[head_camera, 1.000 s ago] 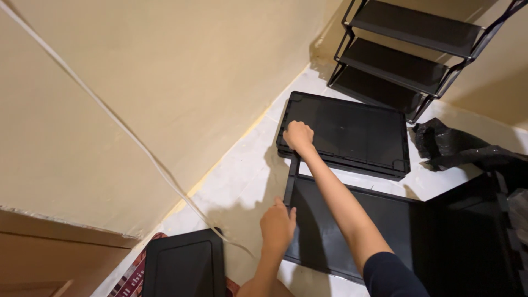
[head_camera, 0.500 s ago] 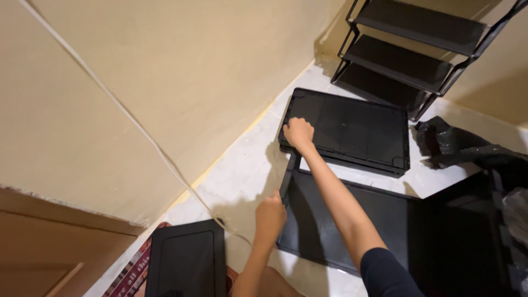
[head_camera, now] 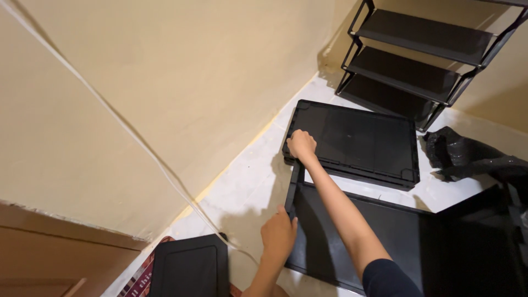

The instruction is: Assembling a black plastic storage rack or organizer on the floor.

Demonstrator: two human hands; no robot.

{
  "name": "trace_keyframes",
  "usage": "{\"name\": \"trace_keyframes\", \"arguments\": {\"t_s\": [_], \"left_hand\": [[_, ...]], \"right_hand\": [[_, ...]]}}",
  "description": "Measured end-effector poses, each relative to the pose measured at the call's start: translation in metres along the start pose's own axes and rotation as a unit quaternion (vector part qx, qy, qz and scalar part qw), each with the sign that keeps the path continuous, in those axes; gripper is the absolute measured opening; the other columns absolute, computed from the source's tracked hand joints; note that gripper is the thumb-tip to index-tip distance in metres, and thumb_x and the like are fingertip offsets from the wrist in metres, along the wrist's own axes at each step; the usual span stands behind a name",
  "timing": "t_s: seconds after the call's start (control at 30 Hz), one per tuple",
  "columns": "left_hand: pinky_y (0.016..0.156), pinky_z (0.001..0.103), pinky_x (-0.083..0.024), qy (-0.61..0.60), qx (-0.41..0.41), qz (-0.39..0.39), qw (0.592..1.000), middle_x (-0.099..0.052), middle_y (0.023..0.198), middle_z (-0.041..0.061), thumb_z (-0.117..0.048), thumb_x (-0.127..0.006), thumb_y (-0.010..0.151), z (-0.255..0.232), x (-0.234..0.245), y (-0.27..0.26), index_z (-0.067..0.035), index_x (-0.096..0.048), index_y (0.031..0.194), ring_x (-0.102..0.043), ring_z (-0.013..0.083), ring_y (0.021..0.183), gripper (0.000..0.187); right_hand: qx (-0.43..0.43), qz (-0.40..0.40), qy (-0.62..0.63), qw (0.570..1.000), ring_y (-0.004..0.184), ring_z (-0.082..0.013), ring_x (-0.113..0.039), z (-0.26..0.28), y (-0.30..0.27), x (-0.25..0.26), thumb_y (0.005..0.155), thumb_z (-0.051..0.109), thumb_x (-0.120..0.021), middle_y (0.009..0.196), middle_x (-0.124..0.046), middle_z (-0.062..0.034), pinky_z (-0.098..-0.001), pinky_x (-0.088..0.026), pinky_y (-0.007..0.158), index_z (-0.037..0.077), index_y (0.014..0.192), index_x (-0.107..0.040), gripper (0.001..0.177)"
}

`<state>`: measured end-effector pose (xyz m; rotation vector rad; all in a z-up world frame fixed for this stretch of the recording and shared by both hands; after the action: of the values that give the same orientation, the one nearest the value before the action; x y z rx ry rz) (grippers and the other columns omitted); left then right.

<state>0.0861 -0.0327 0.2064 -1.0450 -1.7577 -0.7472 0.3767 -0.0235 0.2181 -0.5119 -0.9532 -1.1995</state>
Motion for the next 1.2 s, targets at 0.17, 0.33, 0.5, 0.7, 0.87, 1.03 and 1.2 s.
{"name": "trace_keyframes", "arguments": {"t_s": [0.17,0.33,0.5,0.7,0.87,1.03,1.2], "left_hand": [[0.068,0.047,-0.057,0.019,0.020,0.025,0.999,-0.071,0.087,0.018,-0.039,-0.066,0.097,0.006,-0.014,0.001,0.002,-0.050,0.130,-0.072,0.0371,0.078,0.055],[0.069,0.047,-0.057,-0.018,-0.002,-0.006,1.000,-0.072,0.091,0.020,-0.033,-0.068,0.093,0.007,-0.025,0.003,0.006,-0.044,0.140,-0.072,0.0380,0.079,0.066],[0.075,0.048,-0.058,-0.001,-0.025,0.016,1.000,-0.071,0.096,0.023,-0.011,-0.078,0.076,0.006,-0.023,0.003,0.011,-0.046,0.135,-0.072,0.0401,0.084,0.070],[0.073,0.051,-0.058,-0.024,-0.025,-0.029,0.999,-0.071,0.089,0.024,-0.003,-0.076,0.073,0.010,-0.032,0.012,0.010,-0.051,0.121,-0.071,0.0426,0.083,0.055],[0.073,0.051,-0.058,-0.029,-0.024,-0.016,0.999,-0.071,0.085,0.024,-0.001,-0.072,0.075,0.010,-0.026,0.012,0.005,-0.054,0.113,-0.071,0.0433,0.082,0.042],[0.073,0.051,-0.058,-0.044,-0.022,-0.032,0.998,-0.071,0.086,0.024,0.001,-0.065,0.081,0.011,-0.019,0.010,0.002,-0.056,0.105,-0.072,0.0430,0.081,0.026],[0.071,0.054,-0.057,-0.057,-0.026,-0.022,0.998,-0.069,0.083,0.026,0.001,-0.070,0.071,0.005,-0.011,0.014,0.005,-0.055,0.101,-0.070,0.0465,0.079,0.034]], "right_hand": [[-0.036,0.055,0.040,0.997,0.088,-0.0357,-0.076,0.010,-0.014,0.017,0.090,0.029,-0.065,0.082,-0.078,-0.0137,-0.0456,-0.058,0.085,0.008,0.091,-0.081,0.026],[-0.012,0.064,0.045,0.997,0.086,-0.0346,-0.076,0.006,-0.011,0.010,0.094,0.031,-0.062,0.078,-0.078,-0.0124,-0.0454,-0.059,0.085,0.006,0.086,-0.081,0.033],[0.170,0.027,0.263,0.949,0.053,-0.0227,-0.065,0.042,-0.024,0.061,0.098,0.034,-0.063,0.056,-0.064,-0.0093,-0.0367,-0.048,0.054,-0.001,0.069,-0.066,0.046],[0.225,0.183,0.685,0.669,0.049,-0.0092,-0.031,0.044,-0.019,0.075,0.098,0.020,-0.064,0.053,-0.037,0.0034,-0.0302,-0.024,0.050,0.013,0.055,-0.036,0.051],[0.151,0.227,0.630,0.727,0.047,-0.0088,-0.031,0.026,0.003,0.010,0.093,0.014,-0.062,0.053,-0.036,0.0040,-0.0308,-0.022,0.046,0.012,0.055,-0.040,0.044],[0.164,0.177,0.655,0.716,0.038,-0.0156,-0.036,0.020,-0.005,0.017,0.090,0.014,-0.058,0.044,-0.041,-0.0032,-0.0365,-0.028,0.041,0.004,0.049,-0.045,0.044],[0.170,0.251,0.676,0.671,0.042,-0.0101,-0.024,0.020,-0.007,0.017,0.096,0.014,-0.057,0.049,-0.028,0.0039,-0.0324,-0.019,0.045,0.014,0.054,-0.029,0.051]]}}
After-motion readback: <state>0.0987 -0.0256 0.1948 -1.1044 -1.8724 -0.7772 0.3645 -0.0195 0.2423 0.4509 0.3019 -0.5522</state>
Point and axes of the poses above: each hand's wrist, its own y-axis towards the middle knuckle, its own x-axis out of the back of the hand, z = x × y, the point moved 6 cm from there along y, towards the middle knuckle
